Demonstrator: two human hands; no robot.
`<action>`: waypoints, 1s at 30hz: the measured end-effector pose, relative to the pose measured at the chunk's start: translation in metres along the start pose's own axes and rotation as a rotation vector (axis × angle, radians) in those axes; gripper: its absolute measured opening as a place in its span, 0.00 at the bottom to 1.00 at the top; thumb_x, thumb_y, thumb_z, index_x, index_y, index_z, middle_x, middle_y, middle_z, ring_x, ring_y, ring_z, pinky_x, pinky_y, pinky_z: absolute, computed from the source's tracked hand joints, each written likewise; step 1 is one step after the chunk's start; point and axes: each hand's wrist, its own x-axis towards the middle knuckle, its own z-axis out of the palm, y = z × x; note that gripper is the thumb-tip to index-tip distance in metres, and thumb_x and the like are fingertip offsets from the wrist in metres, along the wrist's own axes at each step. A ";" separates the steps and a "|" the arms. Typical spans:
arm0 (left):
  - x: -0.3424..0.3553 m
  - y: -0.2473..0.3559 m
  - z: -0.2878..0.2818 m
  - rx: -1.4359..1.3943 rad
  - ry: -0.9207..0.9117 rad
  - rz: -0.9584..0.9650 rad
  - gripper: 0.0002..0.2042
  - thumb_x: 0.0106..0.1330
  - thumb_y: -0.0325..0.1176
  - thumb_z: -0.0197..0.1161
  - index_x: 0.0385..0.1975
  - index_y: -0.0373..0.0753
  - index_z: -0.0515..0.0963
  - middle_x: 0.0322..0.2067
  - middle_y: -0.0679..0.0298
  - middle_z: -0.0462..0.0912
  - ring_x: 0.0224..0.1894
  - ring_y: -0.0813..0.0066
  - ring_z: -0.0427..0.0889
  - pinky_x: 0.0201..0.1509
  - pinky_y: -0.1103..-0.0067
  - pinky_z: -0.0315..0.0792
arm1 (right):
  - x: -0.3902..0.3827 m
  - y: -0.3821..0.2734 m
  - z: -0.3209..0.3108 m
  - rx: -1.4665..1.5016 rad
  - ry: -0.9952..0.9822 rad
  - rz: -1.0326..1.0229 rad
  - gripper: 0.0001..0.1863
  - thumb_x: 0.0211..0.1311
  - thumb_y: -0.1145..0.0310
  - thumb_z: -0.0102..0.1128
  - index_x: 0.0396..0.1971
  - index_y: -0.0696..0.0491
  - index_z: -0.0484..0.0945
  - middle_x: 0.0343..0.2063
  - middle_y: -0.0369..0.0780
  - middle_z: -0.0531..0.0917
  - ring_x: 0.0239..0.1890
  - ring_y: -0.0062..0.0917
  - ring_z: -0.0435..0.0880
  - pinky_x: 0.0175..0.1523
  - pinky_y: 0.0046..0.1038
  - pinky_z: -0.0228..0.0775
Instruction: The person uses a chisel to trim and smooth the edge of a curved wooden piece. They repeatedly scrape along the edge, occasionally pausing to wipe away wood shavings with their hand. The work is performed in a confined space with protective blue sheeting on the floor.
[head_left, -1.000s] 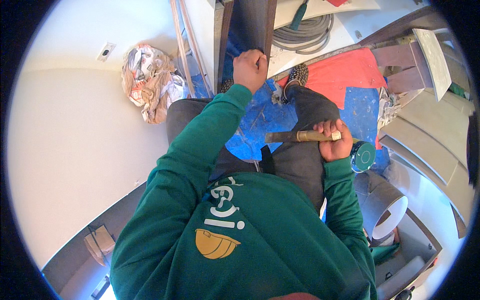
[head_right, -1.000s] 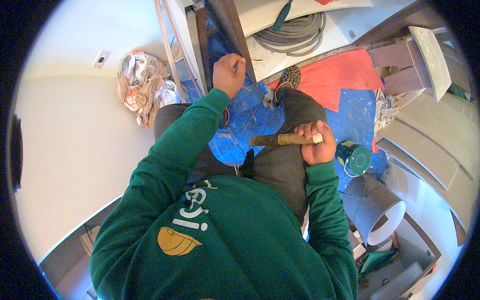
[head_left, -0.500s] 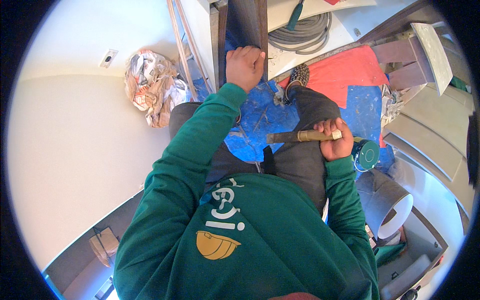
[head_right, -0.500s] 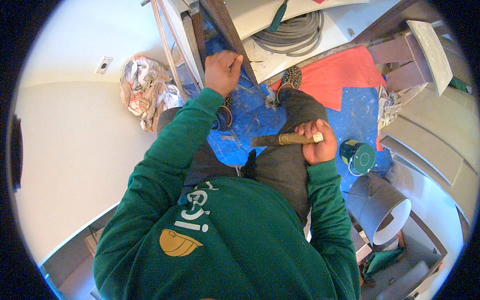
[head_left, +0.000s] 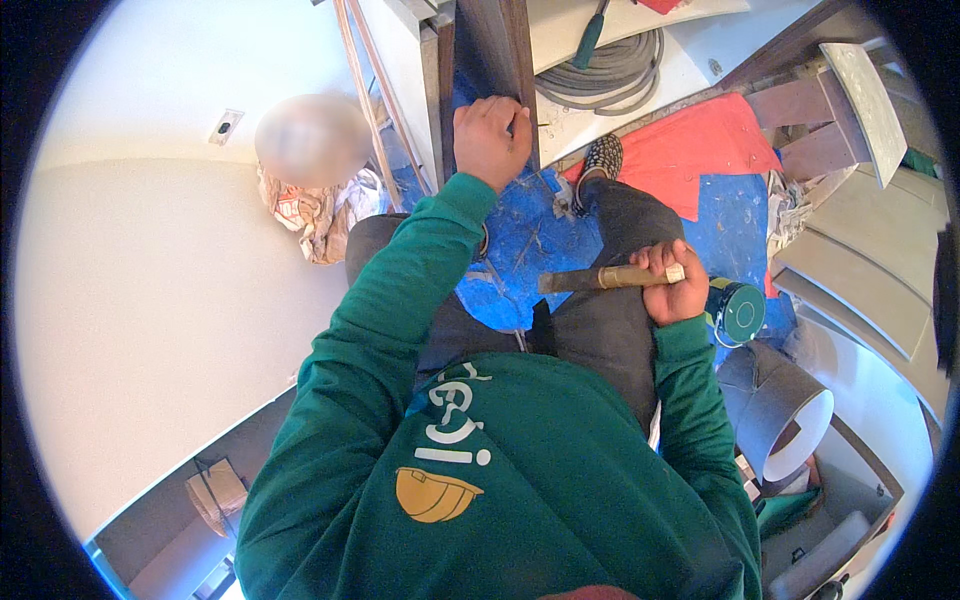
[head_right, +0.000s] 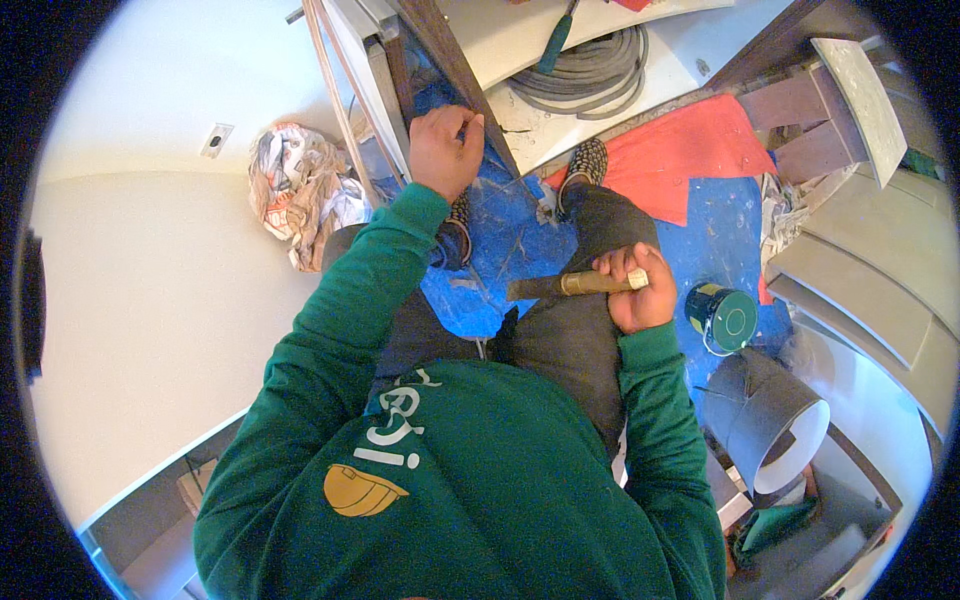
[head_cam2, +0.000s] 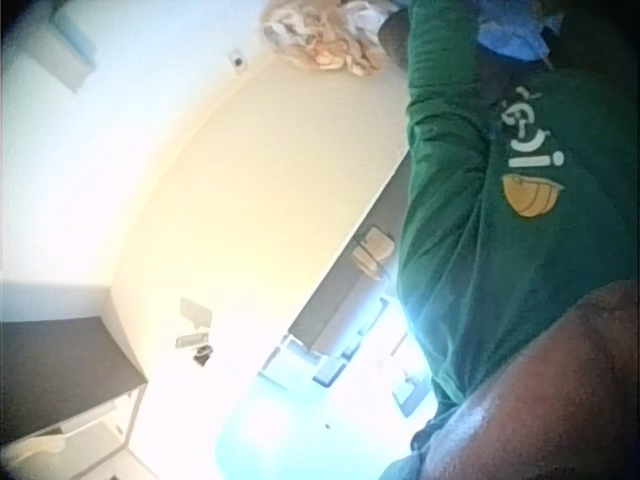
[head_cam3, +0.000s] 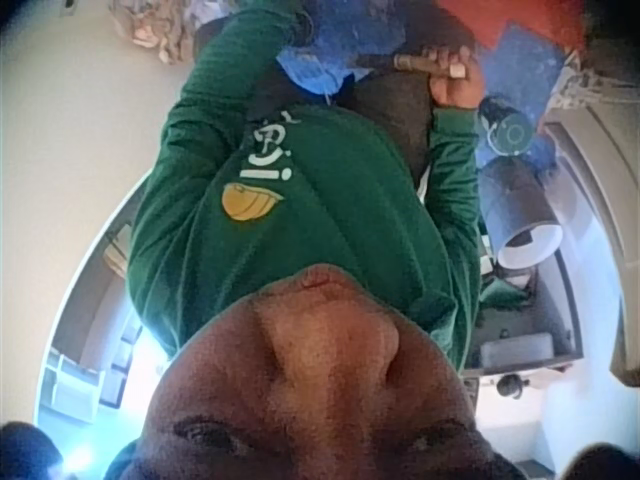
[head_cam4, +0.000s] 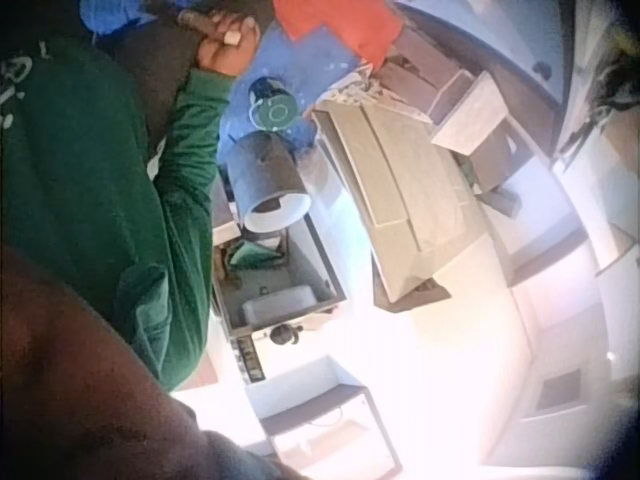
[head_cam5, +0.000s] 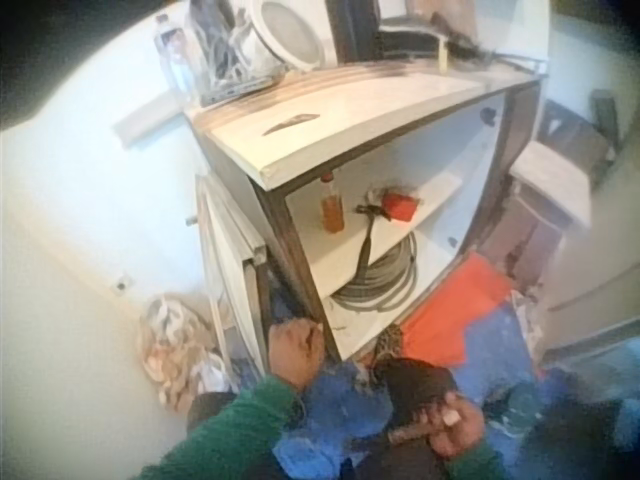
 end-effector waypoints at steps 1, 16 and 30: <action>0.000 0.001 -0.001 -0.012 0.000 -0.003 0.05 0.61 0.33 0.63 0.25 0.41 0.78 0.27 0.59 0.82 0.34 0.57 0.81 0.41 0.63 0.67 | 0.000 0.000 0.001 0.005 0.007 0.001 0.17 0.68 0.60 0.53 0.20 0.53 0.70 0.18 0.39 0.71 0.32 0.35 0.74 0.50 0.43 0.66; 0.013 0.034 -0.037 -0.338 0.124 -0.142 0.22 0.65 0.24 0.60 0.59 0.32 0.67 0.55 0.54 0.73 0.56 0.64 0.75 0.60 0.70 0.69 | 0.001 0.002 0.001 0.013 0.011 0.000 0.16 0.67 0.61 0.54 0.19 0.53 0.72 0.17 0.40 0.73 0.31 0.35 0.75 0.49 0.42 0.67; 0.006 0.079 -0.040 -0.643 0.018 -0.228 0.40 0.63 0.28 0.59 0.73 0.26 0.45 0.73 0.37 0.48 0.75 0.46 0.51 0.77 0.68 0.48 | 0.001 0.002 -0.002 0.040 -0.009 -0.004 0.15 0.69 0.62 0.52 0.22 0.52 0.70 0.18 0.40 0.72 0.31 0.35 0.74 0.49 0.42 0.65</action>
